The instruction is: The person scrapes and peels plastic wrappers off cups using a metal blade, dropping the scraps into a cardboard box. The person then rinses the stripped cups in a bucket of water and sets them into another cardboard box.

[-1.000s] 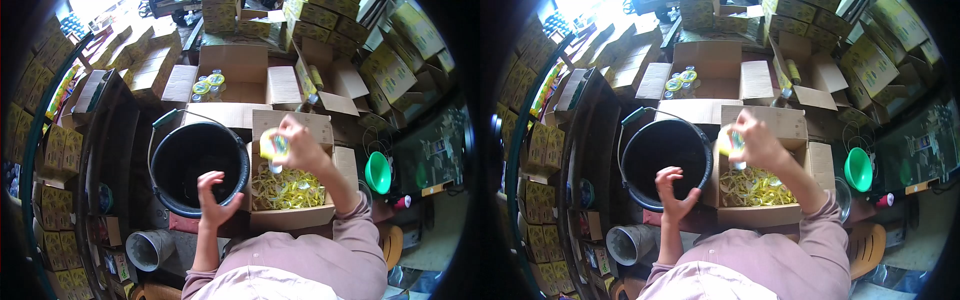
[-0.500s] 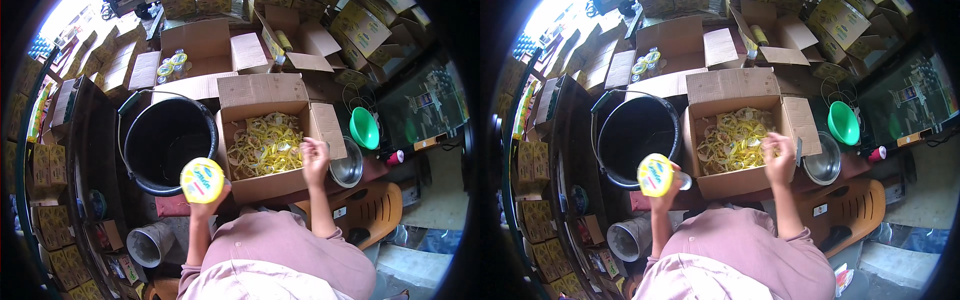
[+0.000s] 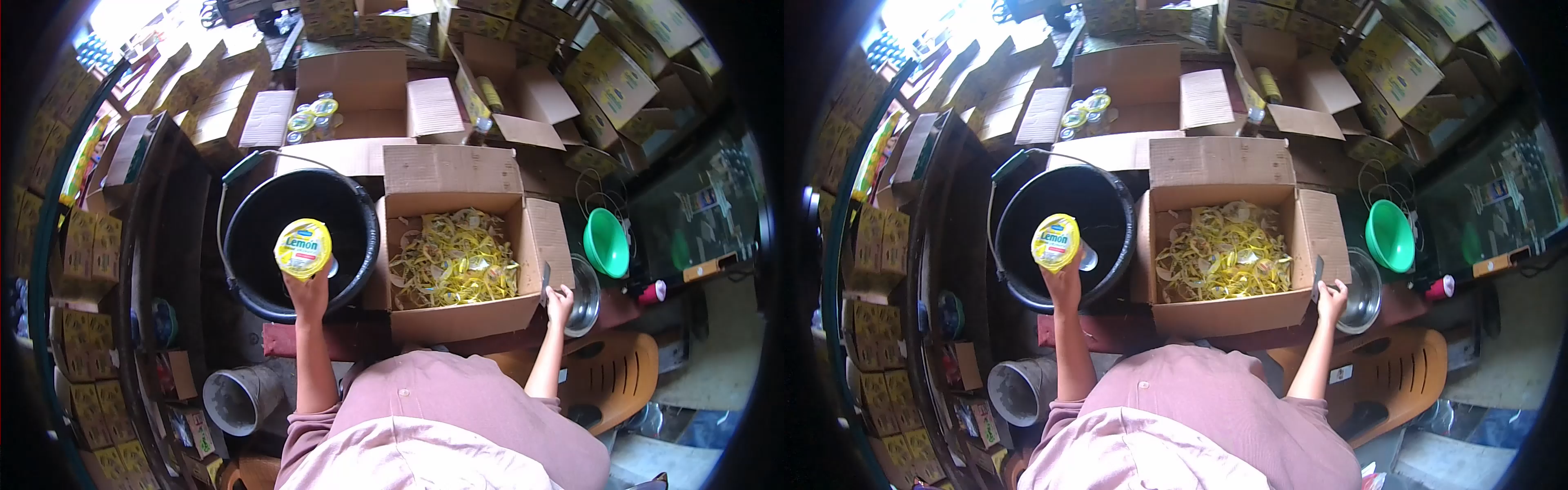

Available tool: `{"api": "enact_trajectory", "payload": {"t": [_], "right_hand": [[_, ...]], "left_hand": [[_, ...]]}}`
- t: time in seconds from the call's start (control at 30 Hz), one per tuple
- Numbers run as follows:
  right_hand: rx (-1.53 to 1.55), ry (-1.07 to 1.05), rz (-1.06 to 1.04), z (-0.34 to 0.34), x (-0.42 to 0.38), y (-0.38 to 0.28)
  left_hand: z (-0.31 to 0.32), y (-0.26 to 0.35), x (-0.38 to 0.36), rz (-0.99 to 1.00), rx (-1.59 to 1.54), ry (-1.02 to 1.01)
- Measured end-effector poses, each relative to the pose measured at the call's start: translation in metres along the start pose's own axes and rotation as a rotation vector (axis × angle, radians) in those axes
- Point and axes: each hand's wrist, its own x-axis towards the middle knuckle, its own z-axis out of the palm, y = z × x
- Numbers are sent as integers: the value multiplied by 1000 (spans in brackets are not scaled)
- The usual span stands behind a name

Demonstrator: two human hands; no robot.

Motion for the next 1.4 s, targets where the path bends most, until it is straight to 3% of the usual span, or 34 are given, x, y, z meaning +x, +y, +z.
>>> {"api": "enact_trajectory", "payload": {"t": [0.5, 0.57, 0.63, 0.77, 0.83, 0.9, 0.97, 1.03, 1.17, 1.4], "right_hand": [[76, -220, 183, -29, 11, -14], [135, -239, 149, -30, 7, -36], [418, -368, 197, -14, -8, -77], [704, -663, 297, 59, -63, -178], [610, -934, 110, 107, -88, -215], [546, -1031, -8, 136, -134, -269], [363, -1065, -533, 167, -172, -312], [242, -953, -934, 162, -204, -351], [144, -1067, -1169, 165, -228, -370], [3, -1013, -1488, 171, -229, -364]], "left_hand": [[3, 14, 2, 122, 71, -112], [5, 13, 4, 149, 0, -127], [7, 19, 7, 163, 24, -162], [7, 15, 7, 185, -29, -156], [6, 17, 6, 219, -10, -122], [7, 18, 6, 234, 64, -79], [5, 19, 6, 226, 97, -42], [3, 20, 6, 206, 77, -46], [5, 19, 8, 234, 66, -40], [5, 19, 6, 181, 6, -70]]}}
